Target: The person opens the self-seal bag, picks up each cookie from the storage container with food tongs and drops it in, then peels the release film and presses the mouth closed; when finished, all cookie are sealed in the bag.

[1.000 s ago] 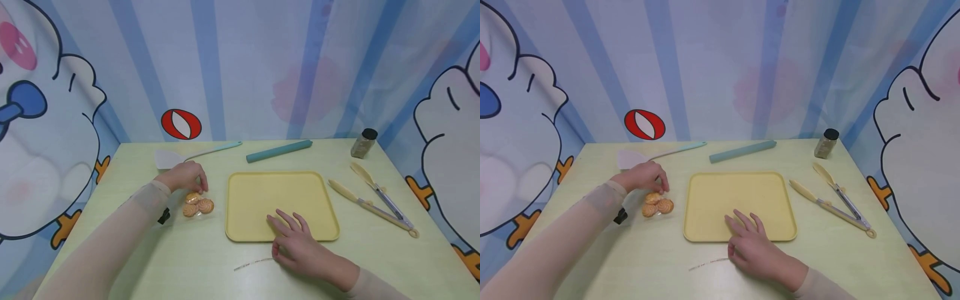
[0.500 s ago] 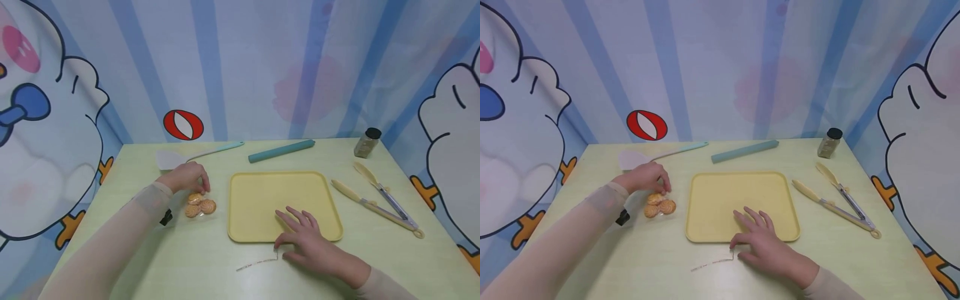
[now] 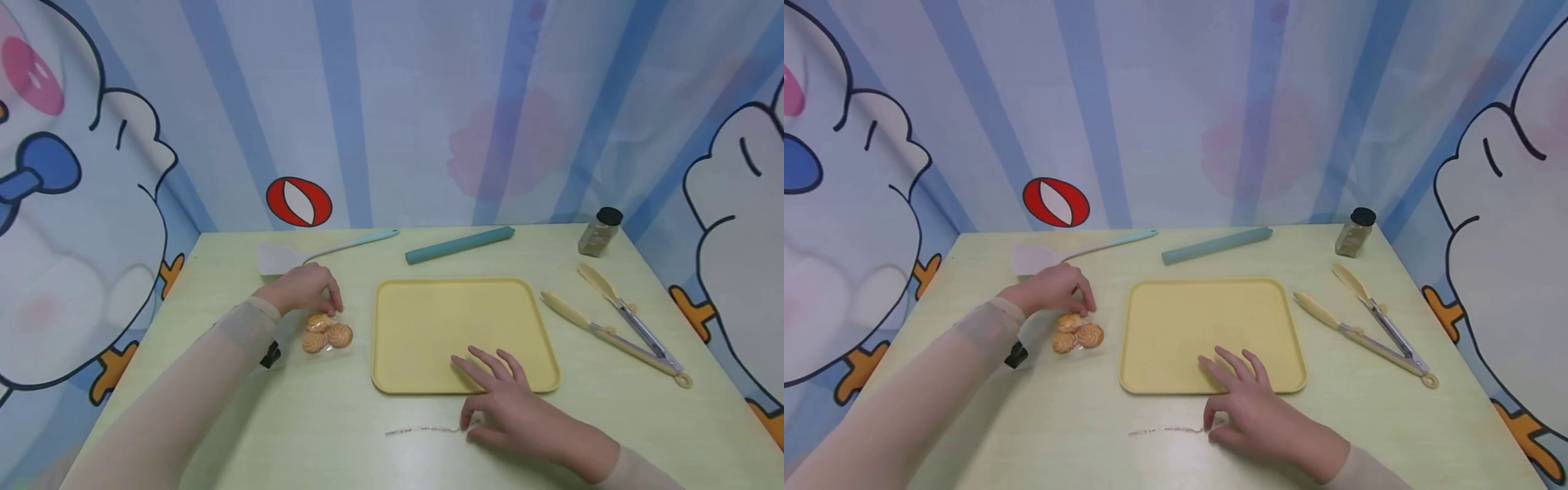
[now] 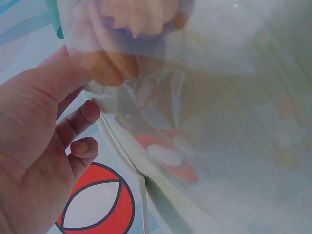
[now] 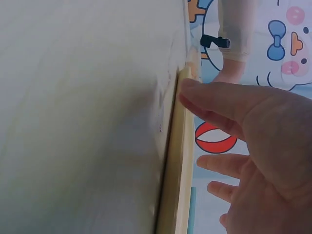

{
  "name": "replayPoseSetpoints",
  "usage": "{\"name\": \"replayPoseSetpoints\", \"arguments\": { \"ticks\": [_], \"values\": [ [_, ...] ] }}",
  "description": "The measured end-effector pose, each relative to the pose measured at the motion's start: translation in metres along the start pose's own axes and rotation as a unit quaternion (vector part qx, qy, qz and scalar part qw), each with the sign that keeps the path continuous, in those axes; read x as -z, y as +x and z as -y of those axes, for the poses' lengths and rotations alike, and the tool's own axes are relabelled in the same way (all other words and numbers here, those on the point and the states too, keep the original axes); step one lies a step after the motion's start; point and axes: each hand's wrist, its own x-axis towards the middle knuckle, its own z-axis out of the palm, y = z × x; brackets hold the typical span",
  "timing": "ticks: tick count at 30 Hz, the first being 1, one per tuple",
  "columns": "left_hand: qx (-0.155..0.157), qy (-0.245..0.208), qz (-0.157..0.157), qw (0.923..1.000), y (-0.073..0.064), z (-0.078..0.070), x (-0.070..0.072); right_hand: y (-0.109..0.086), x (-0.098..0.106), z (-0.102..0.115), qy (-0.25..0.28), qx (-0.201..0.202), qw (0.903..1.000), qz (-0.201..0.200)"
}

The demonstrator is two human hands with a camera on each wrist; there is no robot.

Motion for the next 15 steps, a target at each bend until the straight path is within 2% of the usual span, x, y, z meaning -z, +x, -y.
{"name": "replayPoseSetpoints", "arguments": {
  "ticks": [4, 9, 15],
  "values": [
    [0.008, -0.008, -0.004, 0.9999, -0.002, 0.000, 0.001, 0.006, 0.004, -0.005, 0.033, -0.016, 0.9993, -0.007],
    [0.007, -0.022, -0.013, 0.9996, -0.005, -0.001, 0.004, 0.026, 0.008, -0.015, 0.080, -0.029, 0.9962, -0.018],
    [-0.003, -0.032, -0.024, 0.9992, -0.002, 0.001, 0.000, 0.055, 0.012, -0.028, 0.089, -0.040, 0.9951, -0.018]
  ]
}}
